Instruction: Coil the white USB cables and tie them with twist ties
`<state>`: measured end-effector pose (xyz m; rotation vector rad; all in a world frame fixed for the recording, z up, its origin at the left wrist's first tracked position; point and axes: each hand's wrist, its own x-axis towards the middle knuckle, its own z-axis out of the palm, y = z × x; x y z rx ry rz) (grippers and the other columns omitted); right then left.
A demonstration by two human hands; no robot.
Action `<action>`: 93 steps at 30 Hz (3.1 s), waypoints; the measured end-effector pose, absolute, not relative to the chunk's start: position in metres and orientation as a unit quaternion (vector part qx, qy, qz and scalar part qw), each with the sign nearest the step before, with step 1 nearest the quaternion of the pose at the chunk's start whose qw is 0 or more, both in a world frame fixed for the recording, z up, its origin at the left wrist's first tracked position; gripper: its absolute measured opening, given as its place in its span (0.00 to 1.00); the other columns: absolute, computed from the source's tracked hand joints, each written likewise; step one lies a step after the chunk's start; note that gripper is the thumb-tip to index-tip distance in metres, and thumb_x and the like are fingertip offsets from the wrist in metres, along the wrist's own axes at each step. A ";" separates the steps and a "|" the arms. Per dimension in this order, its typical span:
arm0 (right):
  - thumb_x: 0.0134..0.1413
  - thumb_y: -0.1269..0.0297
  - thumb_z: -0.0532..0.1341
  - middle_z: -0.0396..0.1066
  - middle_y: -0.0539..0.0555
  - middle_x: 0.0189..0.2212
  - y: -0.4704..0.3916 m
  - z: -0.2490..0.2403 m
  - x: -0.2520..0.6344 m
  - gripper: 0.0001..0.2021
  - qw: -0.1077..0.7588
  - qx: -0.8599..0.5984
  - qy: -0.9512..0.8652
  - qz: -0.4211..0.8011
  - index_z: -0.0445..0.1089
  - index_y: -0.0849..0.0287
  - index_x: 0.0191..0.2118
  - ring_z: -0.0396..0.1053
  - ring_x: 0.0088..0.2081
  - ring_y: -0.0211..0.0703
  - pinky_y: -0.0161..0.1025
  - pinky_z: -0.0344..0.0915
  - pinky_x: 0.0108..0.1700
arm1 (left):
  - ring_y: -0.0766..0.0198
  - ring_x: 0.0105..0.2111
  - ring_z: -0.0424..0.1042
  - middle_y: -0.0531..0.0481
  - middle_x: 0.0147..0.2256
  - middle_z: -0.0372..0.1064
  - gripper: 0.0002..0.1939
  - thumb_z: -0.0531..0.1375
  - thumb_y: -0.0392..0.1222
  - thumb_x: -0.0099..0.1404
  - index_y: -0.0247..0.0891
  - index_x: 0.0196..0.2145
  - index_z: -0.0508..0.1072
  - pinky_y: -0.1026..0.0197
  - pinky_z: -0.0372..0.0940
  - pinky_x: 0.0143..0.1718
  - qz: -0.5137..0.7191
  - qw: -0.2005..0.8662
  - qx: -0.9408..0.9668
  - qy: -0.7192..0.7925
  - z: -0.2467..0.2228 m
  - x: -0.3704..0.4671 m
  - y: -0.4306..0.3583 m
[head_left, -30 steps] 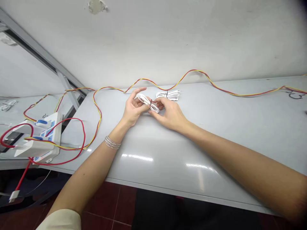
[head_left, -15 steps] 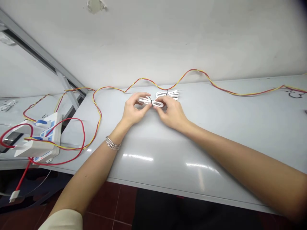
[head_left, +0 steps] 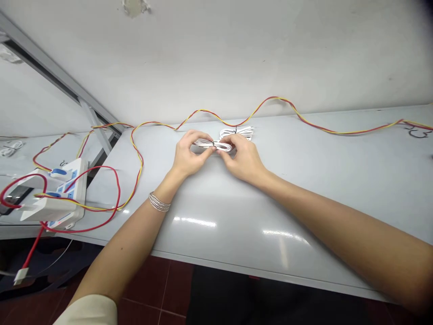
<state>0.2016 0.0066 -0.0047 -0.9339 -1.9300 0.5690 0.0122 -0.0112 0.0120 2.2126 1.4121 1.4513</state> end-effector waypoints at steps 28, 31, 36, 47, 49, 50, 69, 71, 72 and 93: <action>0.52 0.68 0.63 0.75 0.57 0.39 0.007 -0.006 0.202 0.08 0.447 -0.373 -0.780 0.228 0.70 0.58 0.40 0.71 0.42 0.48 0.47 0.69 0.47 | 0.55 0.42 0.72 0.45 0.38 0.71 0.09 0.70 0.46 0.56 0.40 0.25 0.79 0.44 0.67 0.50 0.436 0.039 0.708 0.554 0.000 0.011 -0.007; 0.53 0.69 0.63 0.75 0.57 0.40 0.006 -0.006 0.202 0.08 0.447 -0.372 -0.781 0.228 0.71 0.59 0.41 0.71 0.43 0.48 0.47 0.69 0.47 | 0.54 0.43 0.72 0.46 0.38 0.70 0.06 0.70 0.44 0.55 0.41 0.27 0.79 0.43 0.67 0.51 0.434 0.040 0.718 0.543 0.003 0.011 -0.008; 0.55 0.68 0.63 0.75 0.57 0.41 0.006 -0.005 0.202 0.08 0.446 -0.374 -0.782 0.225 0.72 0.59 0.42 0.71 0.44 0.49 0.46 0.69 0.47 | 0.56 0.43 0.71 0.47 0.38 0.69 0.06 0.69 0.41 0.56 0.40 0.30 0.78 0.47 0.68 0.51 0.410 0.040 0.733 0.541 0.008 0.012 -0.011; 0.58 0.66 0.61 0.75 0.57 0.42 0.005 -0.006 0.201 0.07 0.448 -0.373 -0.780 0.228 0.71 0.57 0.42 0.71 0.44 0.49 0.47 0.69 0.47 | 0.54 0.44 0.70 0.46 0.38 0.69 0.09 0.68 0.36 0.53 0.41 0.33 0.74 0.47 0.68 0.46 0.409 0.034 0.742 0.530 0.012 0.012 -0.012; 0.58 0.66 0.61 0.75 0.57 0.42 0.005 -0.006 0.201 0.07 0.450 -0.369 -0.780 0.229 0.71 0.58 0.42 0.71 0.44 0.49 0.47 0.69 0.48 | 0.54 0.43 0.70 0.46 0.38 0.68 0.07 0.67 0.36 0.53 0.40 0.32 0.74 0.47 0.69 0.46 0.404 0.032 0.742 0.534 0.013 0.012 -0.013; 0.58 0.66 0.61 0.75 0.57 0.42 0.005 -0.006 0.201 0.07 0.452 -0.368 -0.780 0.229 0.71 0.58 0.43 0.71 0.45 0.49 0.47 0.69 0.48 | 0.54 0.43 0.71 0.46 0.37 0.67 0.07 0.67 0.37 0.53 0.40 0.31 0.74 0.47 0.69 0.46 0.402 0.032 0.743 0.534 0.013 0.012 -0.013; 0.57 0.66 0.61 0.75 0.56 0.40 0.006 -0.005 0.200 0.05 0.446 -0.371 -0.777 0.244 0.69 0.56 0.40 0.71 0.40 0.48 0.46 0.68 0.46 | 0.58 0.33 0.73 0.48 0.33 0.77 0.03 0.64 0.35 0.56 0.39 0.31 0.76 0.52 0.70 0.37 0.387 0.024 0.718 0.578 0.010 0.007 -0.009; 0.57 0.67 0.61 0.75 0.56 0.40 0.006 -0.005 0.201 0.05 0.445 -0.374 -0.775 0.248 0.69 0.57 0.39 0.71 0.41 0.48 0.47 0.68 0.47 | 0.58 0.31 0.74 0.48 0.33 0.78 0.04 0.63 0.34 0.58 0.39 0.31 0.77 0.51 0.69 0.37 0.374 0.031 0.722 0.582 0.010 0.004 -0.008; 0.57 0.67 0.61 0.75 0.56 0.40 0.006 -0.004 0.201 0.05 0.443 -0.375 -0.775 0.250 0.69 0.57 0.39 0.71 0.40 0.48 0.47 0.68 0.47 | 0.58 0.31 0.75 0.48 0.33 0.79 0.04 0.62 0.34 0.58 0.39 0.31 0.78 0.51 0.69 0.37 0.373 0.033 0.723 0.580 0.010 0.003 -0.007; 0.53 0.70 0.61 0.73 0.57 0.39 0.007 -0.007 0.201 0.07 0.455 -0.358 -0.781 0.235 0.68 0.58 0.40 0.70 0.41 0.49 0.46 0.67 0.45 | 0.65 0.31 0.72 0.48 0.32 0.77 0.05 0.63 0.37 0.60 0.38 0.33 0.81 0.61 0.67 0.34 0.426 0.057 0.733 0.527 0.016 0.015 -0.016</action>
